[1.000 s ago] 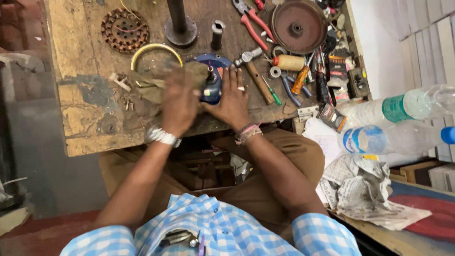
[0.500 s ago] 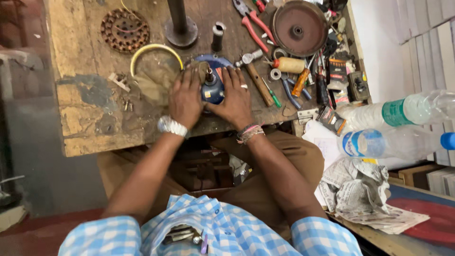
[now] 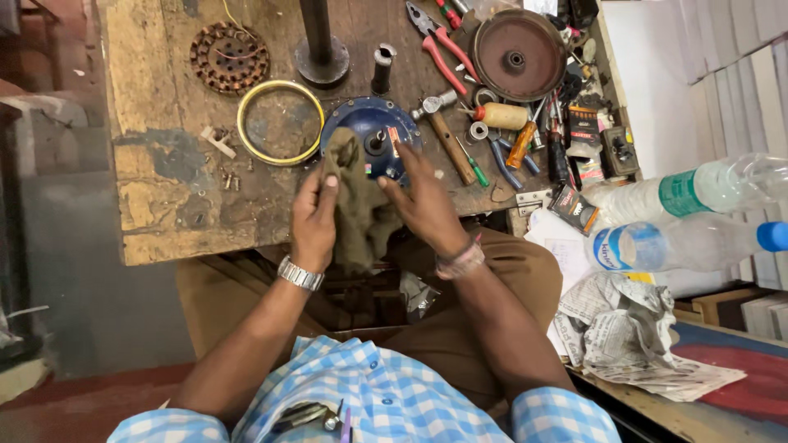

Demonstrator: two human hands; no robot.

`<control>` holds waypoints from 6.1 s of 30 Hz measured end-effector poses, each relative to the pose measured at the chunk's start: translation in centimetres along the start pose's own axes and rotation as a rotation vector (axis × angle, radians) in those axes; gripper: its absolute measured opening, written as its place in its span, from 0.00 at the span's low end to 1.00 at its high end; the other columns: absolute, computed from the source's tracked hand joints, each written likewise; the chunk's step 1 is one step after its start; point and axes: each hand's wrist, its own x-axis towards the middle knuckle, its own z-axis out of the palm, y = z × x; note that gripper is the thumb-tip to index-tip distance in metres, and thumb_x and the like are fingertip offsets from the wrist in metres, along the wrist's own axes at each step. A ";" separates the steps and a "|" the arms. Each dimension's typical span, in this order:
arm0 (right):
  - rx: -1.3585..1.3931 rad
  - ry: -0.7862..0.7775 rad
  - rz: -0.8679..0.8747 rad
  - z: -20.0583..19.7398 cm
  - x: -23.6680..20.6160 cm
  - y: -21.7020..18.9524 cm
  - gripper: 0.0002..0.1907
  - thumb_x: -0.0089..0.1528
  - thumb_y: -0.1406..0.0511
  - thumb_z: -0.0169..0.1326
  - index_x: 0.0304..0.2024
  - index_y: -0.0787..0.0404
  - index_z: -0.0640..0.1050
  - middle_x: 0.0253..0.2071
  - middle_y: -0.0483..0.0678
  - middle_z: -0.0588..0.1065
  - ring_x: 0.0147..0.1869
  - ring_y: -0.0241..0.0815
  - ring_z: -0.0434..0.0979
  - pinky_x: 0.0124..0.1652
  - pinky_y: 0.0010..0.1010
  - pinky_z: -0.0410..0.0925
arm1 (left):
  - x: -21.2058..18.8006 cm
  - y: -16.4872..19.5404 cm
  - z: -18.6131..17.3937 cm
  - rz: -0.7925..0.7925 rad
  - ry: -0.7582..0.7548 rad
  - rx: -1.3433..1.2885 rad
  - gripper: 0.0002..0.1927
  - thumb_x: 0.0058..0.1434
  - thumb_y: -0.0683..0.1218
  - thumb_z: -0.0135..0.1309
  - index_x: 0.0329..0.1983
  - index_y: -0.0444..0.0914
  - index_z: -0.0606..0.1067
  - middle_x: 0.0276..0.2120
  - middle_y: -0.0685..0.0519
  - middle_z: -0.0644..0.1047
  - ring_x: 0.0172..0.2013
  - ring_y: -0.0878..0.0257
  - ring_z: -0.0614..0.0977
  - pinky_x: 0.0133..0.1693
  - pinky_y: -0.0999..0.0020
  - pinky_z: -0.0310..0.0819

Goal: The person assembles an electrical motor by placing a stator into a blue housing, tapping it with a hammer and a metal tube, and then fitting a yellow ring. The person repeatedly checks the fit and alignment of the components.

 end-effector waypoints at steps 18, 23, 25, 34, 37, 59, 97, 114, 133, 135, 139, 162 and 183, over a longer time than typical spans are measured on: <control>-0.360 0.195 -0.180 2.5 5.4 3.3 0.32 0.63 0.61 0.50 0.70 0.61 0.63 0.64 0.60 0.71 0.74 0.63 0.61 0.63 0.63 0.53 | 4.2 -7.1 -0.8 0.383 0.078 0.973 0.45 0.59 0.59 0.67 0.72 0.35 0.63 0.73 0.38 0.61 0.75 0.38 0.55 0.70 0.40 0.49; -0.237 0.111 -0.199 0.9 8.5 5.9 0.29 0.62 0.67 0.50 0.67 0.57 0.67 0.66 0.54 0.71 0.80 0.61 0.54 0.66 0.60 0.54 | 4.6 -7.6 -1.4 0.432 0.026 0.978 0.49 0.56 0.60 0.67 0.74 0.34 0.61 0.76 0.39 0.55 0.75 0.38 0.50 0.68 0.35 0.46; -0.183 0.096 -0.288 0.4 9.2 6.0 0.28 0.62 0.68 0.49 0.66 0.54 0.71 0.69 0.51 0.70 0.81 0.61 0.54 0.70 0.55 0.55 | 4.3 -7.6 -1.5 0.473 0.028 0.992 0.50 0.58 0.62 0.67 0.75 0.34 0.61 0.77 0.39 0.53 0.76 0.38 0.48 0.69 0.35 0.46; -0.519 0.195 -0.237 1.7 6.2 1.4 0.34 0.56 0.65 0.52 0.67 0.63 0.68 0.73 0.53 0.61 0.75 0.58 0.59 0.64 0.63 0.55 | 4.0 -6.9 -1.0 0.388 -0.016 0.976 0.67 0.44 0.67 0.73 0.75 0.29 0.53 0.76 0.32 0.49 0.76 0.40 0.46 0.69 0.35 0.43; -0.763 0.302 -0.195 4.7 2.3 -0.7 0.36 0.59 0.64 0.51 0.69 0.68 0.65 0.72 0.63 0.60 0.74 0.62 0.59 0.61 0.65 0.56 | 3.9 -7.3 -1.0 0.379 0.008 1.010 0.67 0.44 0.65 0.73 0.76 0.28 0.51 0.76 0.34 0.52 0.77 0.41 0.46 0.71 0.38 0.42; -0.093 0.224 -0.251 -4.2 4.4 4.4 0.25 0.63 0.70 0.59 0.63 0.62 0.74 0.58 0.62 0.73 0.59 0.64 0.74 0.56 0.47 0.68 | 3.6 -6.0 -0.7 0.404 0.010 0.946 0.67 0.44 0.66 0.74 0.77 0.34 0.50 0.77 0.40 0.50 0.77 0.41 0.46 0.71 0.37 0.41; -0.264 0.127 -0.146 -1.4 7.5 2.0 0.29 0.49 0.63 0.68 0.53 0.61 0.79 0.45 0.59 0.75 0.52 0.62 0.76 0.51 0.49 0.69 | 3.4 -7.5 -1.4 0.445 0.111 1.033 0.50 0.61 0.69 0.58 0.73 0.30 0.61 0.76 0.42 0.57 0.76 0.36 0.46 0.70 0.31 0.38; 0.355 0.702 -0.202 -6.7 7.2 4.1 0.25 0.61 0.73 0.62 0.60 0.66 0.70 0.50 0.56 0.78 0.51 0.49 0.80 0.47 0.35 0.73 | 3.4 -7.2 -0.8 0.438 0.084 1.060 0.65 0.50 0.75 0.65 0.75 0.28 0.55 0.76 0.40 0.54 0.76 0.39 0.47 0.70 0.33 0.38; -0.599 0.298 -0.544 3.5 1.6 -4.0 0.23 0.56 0.66 0.52 0.55 0.57 0.78 0.58 0.57 0.72 0.47 0.52 0.75 0.41 0.43 0.70 | 3.7 -8.3 -1.8 0.240 -0.030 1.119 0.53 0.46 0.66 0.67 0.72 0.44 0.62 0.73 0.45 0.57 0.76 0.40 0.44 0.71 0.36 0.36; -0.607 0.271 -0.533 2.1 1.5 -1.8 0.20 0.57 0.65 0.53 0.52 0.51 0.80 0.53 0.54 0.73 0.48 0.53 0.76 0.42 0.44 0.70 | 3.8 -7.6 -1.7 0.360 0.011 1.104 0.57 0.49 0.67 0.67 0.75 0.36 0.57 0.76 0.45 0.55 0.77 0.40 0.45 0.71 0.34 0.38; -0.725 0.078 -0.120 -2.0 1.1 2.5 0.09 0.64 0.67 0.52 0.45 0.55 0.81 0.49 0.54 0.72 0.45 0.53 0.76 0.43 0.45 0.71 | 3.6 -7.0 -1.3 0.364 0.028 1.065 0.67 0.46 0.73 0.69 0.77 0.31 0.54 0.77 0.43 0.54 0.77 0.39 0.45 0.68 0.31 0.39; -0.444 0.092 -0.546 5.4 2.0 -2.4 0.16 0.57 0.67 0.51 0.46 0.66 0.78 0.63 0.61 0.70 0.53 0.59 0.75 0.41 0.39 0.74 | 4.6 -10.5 -2.3 0.441 0.074 1.109 0.46 0.59 0.58 0.64 0.76 0.38 0.60 0.76 0.45 0.59 0.78 0.38 0.46 0.71 0.31 0.39; -0.614 0.001 0.143 0.1 3.1 3.2 0.13 0.60 0.63 0.52 0.43 0.63 0.77 0.40 0.62 0.79 0.42 0.61 0.81 0.42 0.51 0.73 | 3.6 -6.5 -1.3 0.341 0.001 1.101 0.68 0.45 0.76 0.67 0.77 0.31 0.54 0.77 0.43 0.54 0.76 0.37 0.44 0.66 0.26 0.40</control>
